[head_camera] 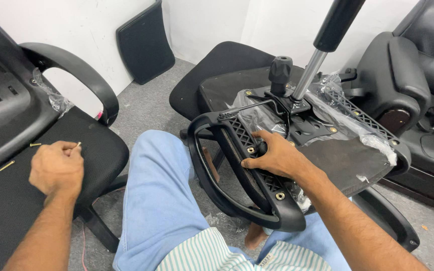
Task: The person uses a screwdriver to tighten screws on the underside of a black office chair base, securing the armrests to the seat frame. The person repositions the chair to access different screw locations and continues tightening.
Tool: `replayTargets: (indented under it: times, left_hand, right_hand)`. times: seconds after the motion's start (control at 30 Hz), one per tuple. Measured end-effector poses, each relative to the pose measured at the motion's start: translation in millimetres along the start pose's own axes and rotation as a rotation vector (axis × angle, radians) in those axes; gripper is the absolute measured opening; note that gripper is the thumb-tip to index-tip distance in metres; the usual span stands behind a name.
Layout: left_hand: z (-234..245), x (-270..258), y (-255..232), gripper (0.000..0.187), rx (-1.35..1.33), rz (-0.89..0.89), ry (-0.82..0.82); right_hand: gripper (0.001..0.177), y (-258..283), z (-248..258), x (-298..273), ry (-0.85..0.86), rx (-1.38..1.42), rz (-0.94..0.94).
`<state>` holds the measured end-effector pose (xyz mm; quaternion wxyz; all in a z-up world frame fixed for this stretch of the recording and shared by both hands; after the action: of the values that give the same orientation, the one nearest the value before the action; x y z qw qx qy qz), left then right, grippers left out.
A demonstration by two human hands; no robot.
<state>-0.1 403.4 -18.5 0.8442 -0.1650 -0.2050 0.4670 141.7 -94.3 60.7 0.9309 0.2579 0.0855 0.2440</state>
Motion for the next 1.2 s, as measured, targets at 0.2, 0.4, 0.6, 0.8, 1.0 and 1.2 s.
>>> replayTargets:
  times: [0.2, 0.4, 0.6, 0.8, 1.0, 1.2]
  left_hand:
    - [-8.4, 29.0, 49.6, 0.012, 0.134, -0.033, -0.137]
    - [-36.0, 38.9, 87.5, 0.017, 0.110, 0.072, -0.024]
    - [-10.6, 7.9, 62.0, 0.020, 0.098, -0.062, -0.271]
    - [5.4, -42.2, -39.4, 0.013, -0.187, -0.213, -0.180]
    - [-1.8, -118.6, -163.8, 0.018, -0.442, -0.388, 0.110]
    - [-78.8, -187.8, -221.4, 0.053, -0.614, -0.095, 0.817]
  right_hand:
    - [0.092, 4.2, 2.8, -1.1, -0.024, -0.025, 0.029]
    - [0.102, 5.2, 0.6, -4.0, 0.016, 0.000, -0.030]
    - [0.115, 10.4, 2.3, -15.6, 0.044, -0.209, -0.131]
    - [0.111, 14.3, 2.9, -18.8, 0.052, -0.206, -0.150]
    - [0.108, 14.4, 2.7, -20.6, 0.045, -0.166, -0.158]
    - [0.106, 16.0, 4.8, -23.4, 0.016, -0.158, -0.150]
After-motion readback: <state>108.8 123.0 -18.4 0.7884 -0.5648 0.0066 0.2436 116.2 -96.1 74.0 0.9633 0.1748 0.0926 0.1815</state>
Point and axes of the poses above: each hand's wrist, its own x-axis towards the middle knuckle, its own z-axis out of the back of the hand, y = z × x, the point moved 10 cm from there along x, towards the middle knuckle, and after that the axes turned 10 degrees about z, right-handed, at the moved point
